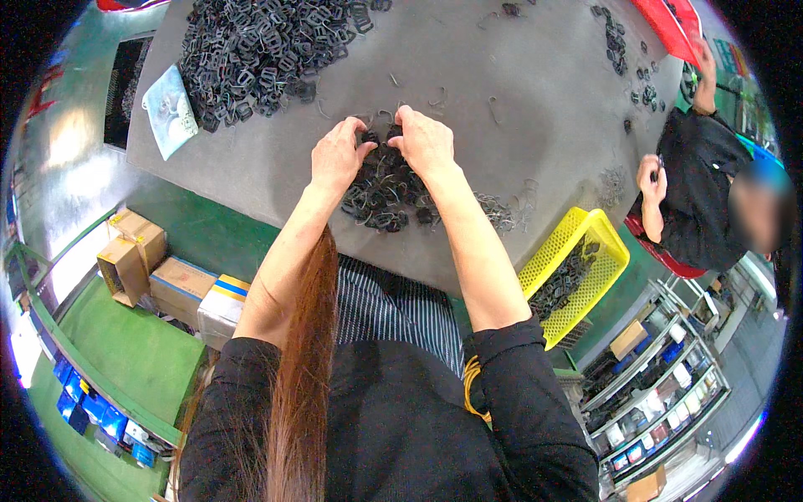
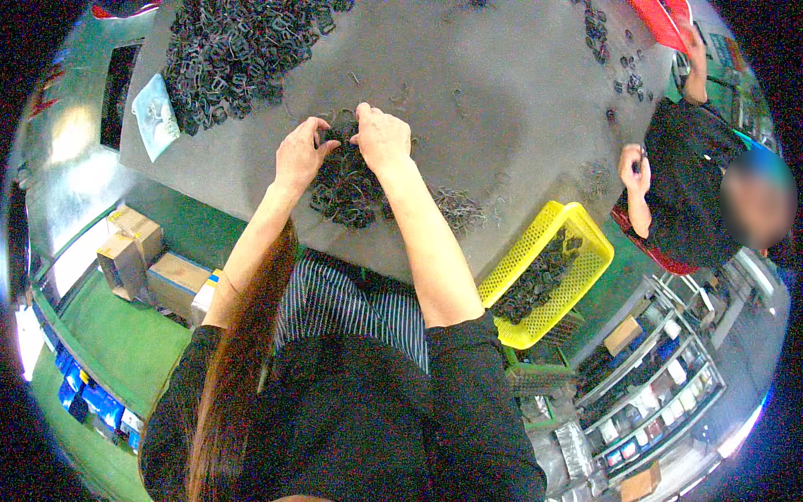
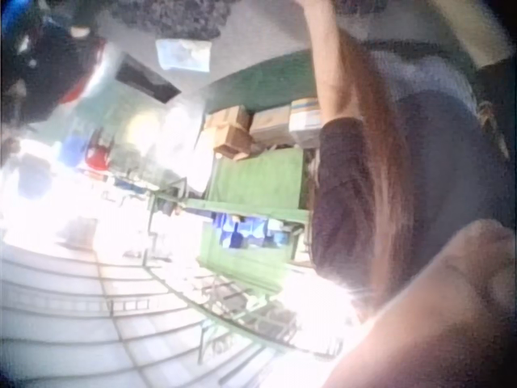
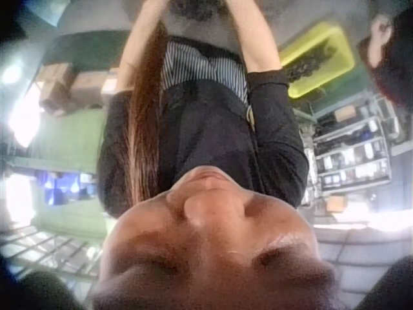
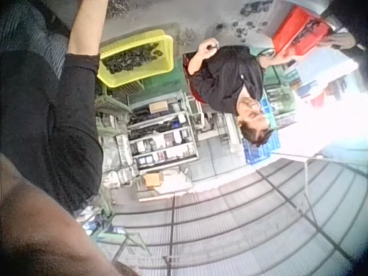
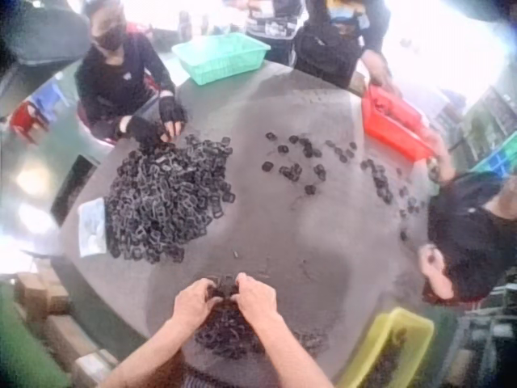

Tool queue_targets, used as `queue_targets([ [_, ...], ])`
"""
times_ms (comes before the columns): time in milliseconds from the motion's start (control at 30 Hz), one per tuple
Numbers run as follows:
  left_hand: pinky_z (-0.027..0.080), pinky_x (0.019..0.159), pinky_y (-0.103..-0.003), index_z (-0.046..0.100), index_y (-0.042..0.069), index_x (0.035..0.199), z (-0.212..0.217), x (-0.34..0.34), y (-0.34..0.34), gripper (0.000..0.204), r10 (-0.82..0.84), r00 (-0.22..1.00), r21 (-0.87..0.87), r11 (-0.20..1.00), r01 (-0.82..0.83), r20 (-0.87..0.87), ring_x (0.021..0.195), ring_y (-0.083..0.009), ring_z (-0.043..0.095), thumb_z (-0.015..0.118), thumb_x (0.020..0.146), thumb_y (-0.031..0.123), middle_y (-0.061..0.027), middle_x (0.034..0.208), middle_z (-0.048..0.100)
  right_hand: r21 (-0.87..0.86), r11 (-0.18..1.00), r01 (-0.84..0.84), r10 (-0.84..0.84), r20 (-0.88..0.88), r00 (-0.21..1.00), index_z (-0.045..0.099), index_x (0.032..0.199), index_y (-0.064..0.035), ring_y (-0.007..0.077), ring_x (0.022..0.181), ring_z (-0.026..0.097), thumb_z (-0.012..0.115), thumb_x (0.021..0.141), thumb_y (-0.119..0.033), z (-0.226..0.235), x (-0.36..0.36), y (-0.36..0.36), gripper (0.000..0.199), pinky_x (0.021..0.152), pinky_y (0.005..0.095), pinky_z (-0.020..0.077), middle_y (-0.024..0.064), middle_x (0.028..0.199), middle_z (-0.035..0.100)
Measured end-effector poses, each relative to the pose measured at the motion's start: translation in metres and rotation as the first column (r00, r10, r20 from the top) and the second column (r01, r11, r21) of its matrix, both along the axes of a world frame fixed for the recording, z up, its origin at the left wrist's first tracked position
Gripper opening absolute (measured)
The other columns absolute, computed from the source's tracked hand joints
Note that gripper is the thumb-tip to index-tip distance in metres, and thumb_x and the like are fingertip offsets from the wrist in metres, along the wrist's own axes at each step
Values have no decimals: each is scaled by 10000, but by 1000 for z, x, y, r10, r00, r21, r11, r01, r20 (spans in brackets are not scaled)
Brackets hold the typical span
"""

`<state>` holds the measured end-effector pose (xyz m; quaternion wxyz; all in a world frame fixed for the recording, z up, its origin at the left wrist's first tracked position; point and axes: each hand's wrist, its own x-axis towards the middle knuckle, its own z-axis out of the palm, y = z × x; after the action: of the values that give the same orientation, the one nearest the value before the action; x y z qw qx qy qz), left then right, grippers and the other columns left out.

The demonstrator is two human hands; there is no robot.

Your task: The person picks up black plastic buckles from a large pile on a table and places them into a yellow plastic basket.

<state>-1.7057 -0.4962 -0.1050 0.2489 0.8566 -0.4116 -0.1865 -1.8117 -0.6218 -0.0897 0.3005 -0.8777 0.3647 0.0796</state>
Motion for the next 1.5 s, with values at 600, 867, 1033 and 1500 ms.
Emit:
queue_targets([
  [600, 362, 418, -192, 577, 43, 969, 12, 34, 25, 236, -10, 149, -39, 980, -197, -989, 566, -63, 474, 535, 905, 266, 12, 674, 502, 822, 537, 191, -288, -34, 957, 618, 906, -34, 103, 500, 495, 595, 835, -243, 17, -58, 12, 222, 472, 264, 413, 23, 607, 549],
  [867, 371, 451, -204, 576, 67, 915, 22, 25, 17, 253, 144, -79, 163, 805, -571, -986, 601, -71, 474, 552, 891, 318, 18, 686, 501, 847, 483, 222, -590, 127, 798, 645, 971, -79, 47, 585, 519, 588, 860, -248, -7, -70, -39, 210, 483, 193, 368, -18, 731, 594],
  [1033, 320, 417, -162, 611, 66, 895, 19, 33, 5, 225, 177, 89, 127, 907, -402, -980, 523, -21, 410, 634, 841, 284, 59, 637, 473, 886, 349, 305, -814, 125, 568, 611, 972, -64, 32, 625, 458, 576, 874, -261, -3, -103, -78, 222, 478, 184, 337, -38, 711, 521],
  [1500, 469, 642, -378, 578, 122, 1008, 12, 11, -171, 285, -256, 956, -84, 966, 246, -145, 722, -264, 603, 643, 785, 287, -70, 771, 620, 212, 916, 340, -374, 149, 915, 534, 990, -78, 244, 772, 610, 621, 807, -319, -25, -67, -133, 314, 651, 369, 466, 102, 833, 635],
])
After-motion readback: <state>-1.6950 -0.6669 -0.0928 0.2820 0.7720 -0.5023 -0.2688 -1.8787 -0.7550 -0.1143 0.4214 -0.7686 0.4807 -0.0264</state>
